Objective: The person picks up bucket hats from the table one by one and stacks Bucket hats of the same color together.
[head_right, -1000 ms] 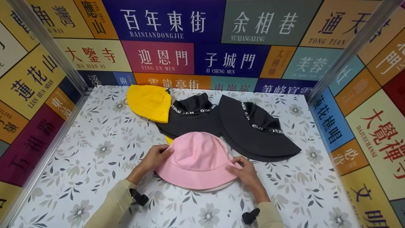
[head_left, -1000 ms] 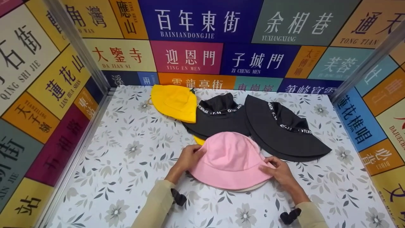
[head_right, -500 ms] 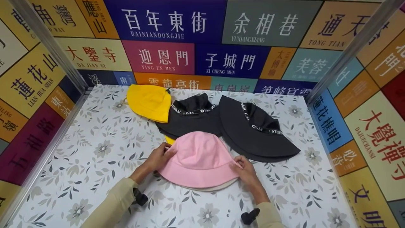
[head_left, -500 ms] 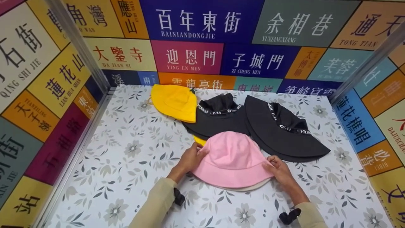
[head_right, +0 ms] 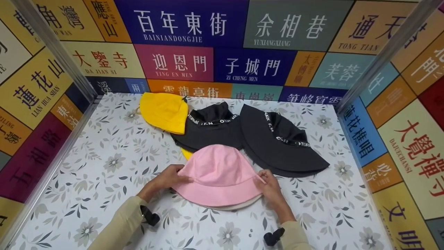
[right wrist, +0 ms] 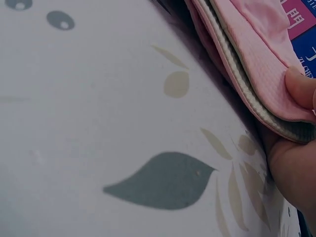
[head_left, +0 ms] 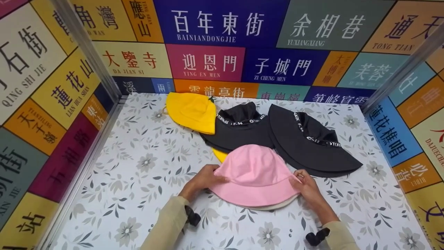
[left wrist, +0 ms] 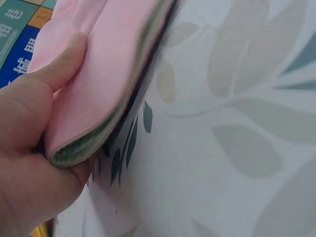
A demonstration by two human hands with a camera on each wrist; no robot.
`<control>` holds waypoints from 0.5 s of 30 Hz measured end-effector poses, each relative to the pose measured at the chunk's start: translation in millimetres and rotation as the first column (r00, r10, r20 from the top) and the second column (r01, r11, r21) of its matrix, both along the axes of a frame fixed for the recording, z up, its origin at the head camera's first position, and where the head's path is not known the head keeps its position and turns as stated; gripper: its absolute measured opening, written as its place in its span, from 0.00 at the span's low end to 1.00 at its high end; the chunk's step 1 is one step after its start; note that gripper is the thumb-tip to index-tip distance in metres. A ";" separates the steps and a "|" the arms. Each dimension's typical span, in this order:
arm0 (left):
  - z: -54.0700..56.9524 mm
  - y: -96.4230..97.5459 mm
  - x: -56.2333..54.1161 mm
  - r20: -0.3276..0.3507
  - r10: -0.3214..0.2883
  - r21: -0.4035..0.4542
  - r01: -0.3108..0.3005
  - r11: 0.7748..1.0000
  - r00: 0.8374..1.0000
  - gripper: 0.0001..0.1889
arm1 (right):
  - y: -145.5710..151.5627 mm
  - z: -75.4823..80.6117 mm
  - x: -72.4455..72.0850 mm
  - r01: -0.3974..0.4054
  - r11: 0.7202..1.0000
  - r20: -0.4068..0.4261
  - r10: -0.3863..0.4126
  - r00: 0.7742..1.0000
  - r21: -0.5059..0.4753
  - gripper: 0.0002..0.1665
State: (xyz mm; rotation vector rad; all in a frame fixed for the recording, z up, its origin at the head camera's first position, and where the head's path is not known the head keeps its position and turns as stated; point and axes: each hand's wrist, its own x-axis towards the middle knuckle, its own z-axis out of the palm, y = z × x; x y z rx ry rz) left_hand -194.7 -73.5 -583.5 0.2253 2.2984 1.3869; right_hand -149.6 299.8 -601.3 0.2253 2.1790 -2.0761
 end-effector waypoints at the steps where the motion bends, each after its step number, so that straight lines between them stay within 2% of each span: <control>1: -0.9 -0.6 -0.2 0.013 0.011 0.014 -0.011 1.000 1.000 0.17 | 0.0 0.0 0.2 0.004 1.000 0.005 -0.004 1.000 -0.001 0.09; 6: -5.5 0.6 1.1 0.053 0.079 0.072 -0.083 0.994 0.995 0.15 | -0.7 -1.6 1.6 0.028 0.999 0.041 -0.027 0.999 -0.024 0.09; 10: -10.6 4.1 3.4 -0.006 0.138 0.130 -0.136 0.982 0.990 0.15 | -0.8 -1.6 1.8 0.043 0.998 0.063 -0.040 0.997 -0.048 0.11; 13: -13.9 6.9 4.0 -0.031 0.173 0.166 -0.166 0.972 0.984 0.17 | 1.2 0.2 1.3 0.042 0.999 0.082 -0.040 0.996 -0.030 0.19; 15: -15.3 8.4 4.3 -0.032 0.187 0.181 -0.179 0.967 0.982 0.19 | 3.1 1.6 0.9 0.031 0.999 0.082 -0.034 0.996 0.029 0.28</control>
